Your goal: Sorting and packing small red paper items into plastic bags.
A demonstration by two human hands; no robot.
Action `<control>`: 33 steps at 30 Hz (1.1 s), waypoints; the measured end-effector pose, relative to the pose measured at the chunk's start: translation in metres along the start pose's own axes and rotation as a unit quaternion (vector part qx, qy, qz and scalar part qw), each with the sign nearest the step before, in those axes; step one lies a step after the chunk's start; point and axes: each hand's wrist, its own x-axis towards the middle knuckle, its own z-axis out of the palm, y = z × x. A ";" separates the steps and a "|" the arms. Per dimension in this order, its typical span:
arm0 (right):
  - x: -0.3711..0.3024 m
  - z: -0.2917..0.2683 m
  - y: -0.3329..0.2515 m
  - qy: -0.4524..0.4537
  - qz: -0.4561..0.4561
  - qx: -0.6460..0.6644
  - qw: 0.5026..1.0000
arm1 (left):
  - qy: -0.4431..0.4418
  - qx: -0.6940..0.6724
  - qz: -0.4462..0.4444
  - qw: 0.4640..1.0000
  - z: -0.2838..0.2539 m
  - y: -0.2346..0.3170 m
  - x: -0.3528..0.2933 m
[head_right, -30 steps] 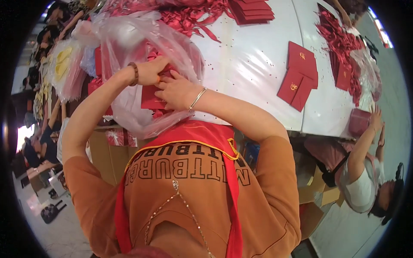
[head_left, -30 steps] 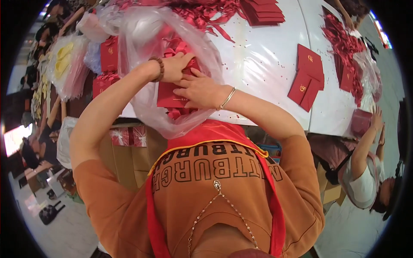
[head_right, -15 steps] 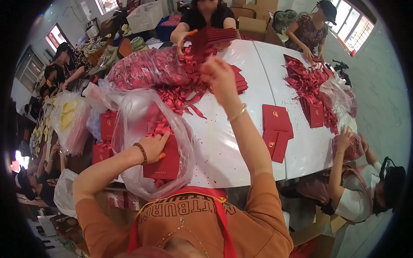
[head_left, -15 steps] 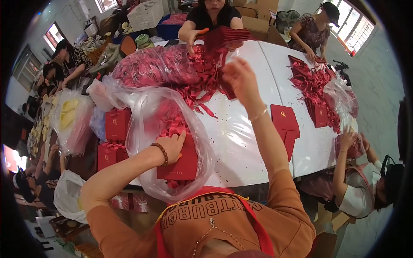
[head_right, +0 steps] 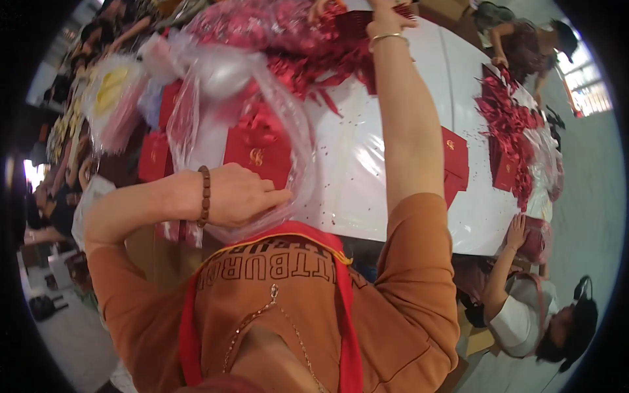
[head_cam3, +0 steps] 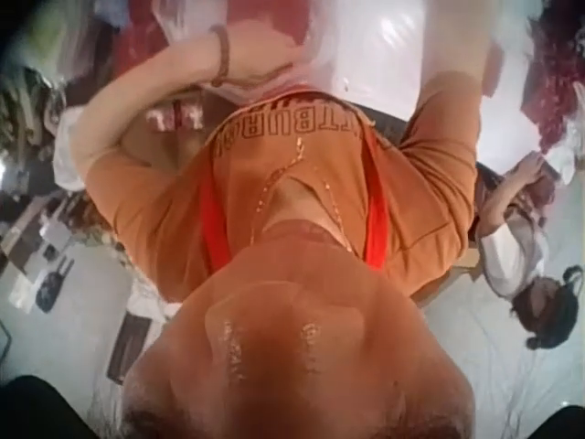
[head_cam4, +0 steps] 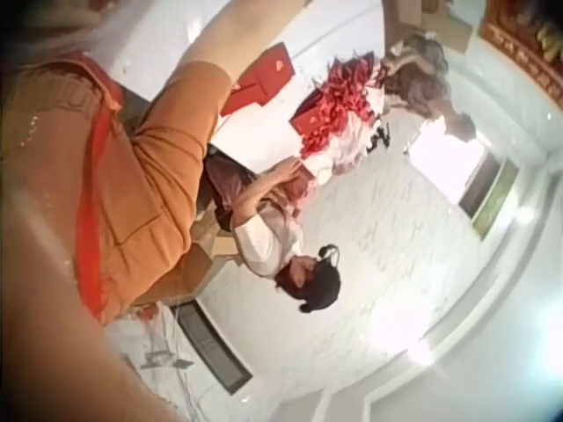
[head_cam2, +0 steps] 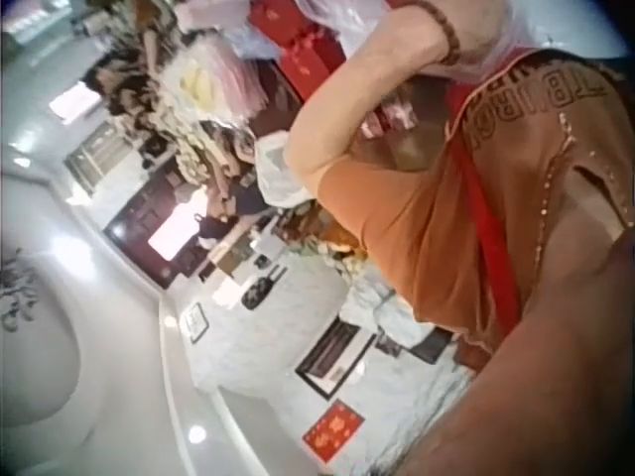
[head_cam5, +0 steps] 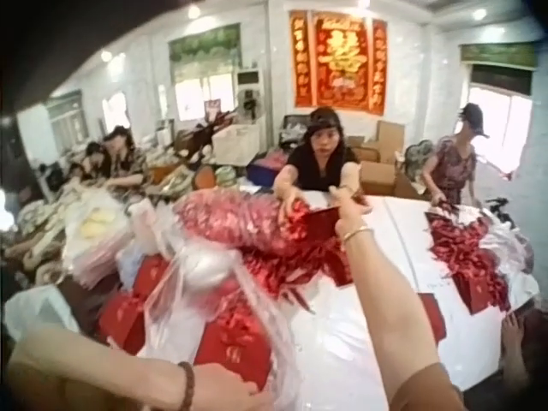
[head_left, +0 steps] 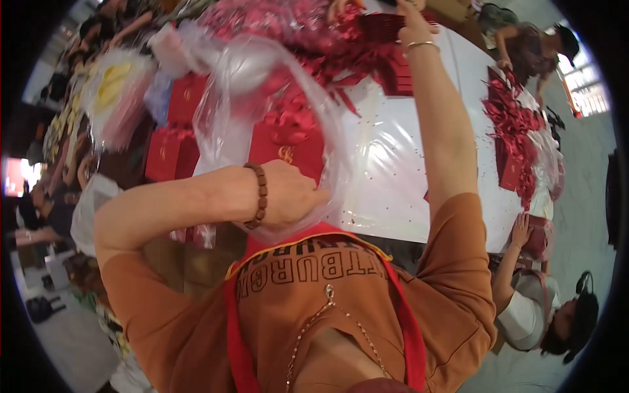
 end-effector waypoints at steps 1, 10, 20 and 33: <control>0.063 -0.010 0.012 -0.057 -0.193 0.222 0.954 | -0.019 0.012 0.013 1.000 -0.002 0.009 0.005; 0.117 -0.076 0.061 -0.033 -0.153 0.121 0.980 | 0.046 -0.009 0.014 0.999 -0.017 0.008 -0.017; 0.031 -0.132 0.044 -0.259 -0.273 0.231 0.897 | 0.469 -0.089 0.057 0.877 -0.084 -0.042 -0.003; -0.197 -0.136 -0.034 -0.516 -0.530 0.024 0.673 | 0.410 -0.174 0.038 0.894 -0.188 0.027 -0.037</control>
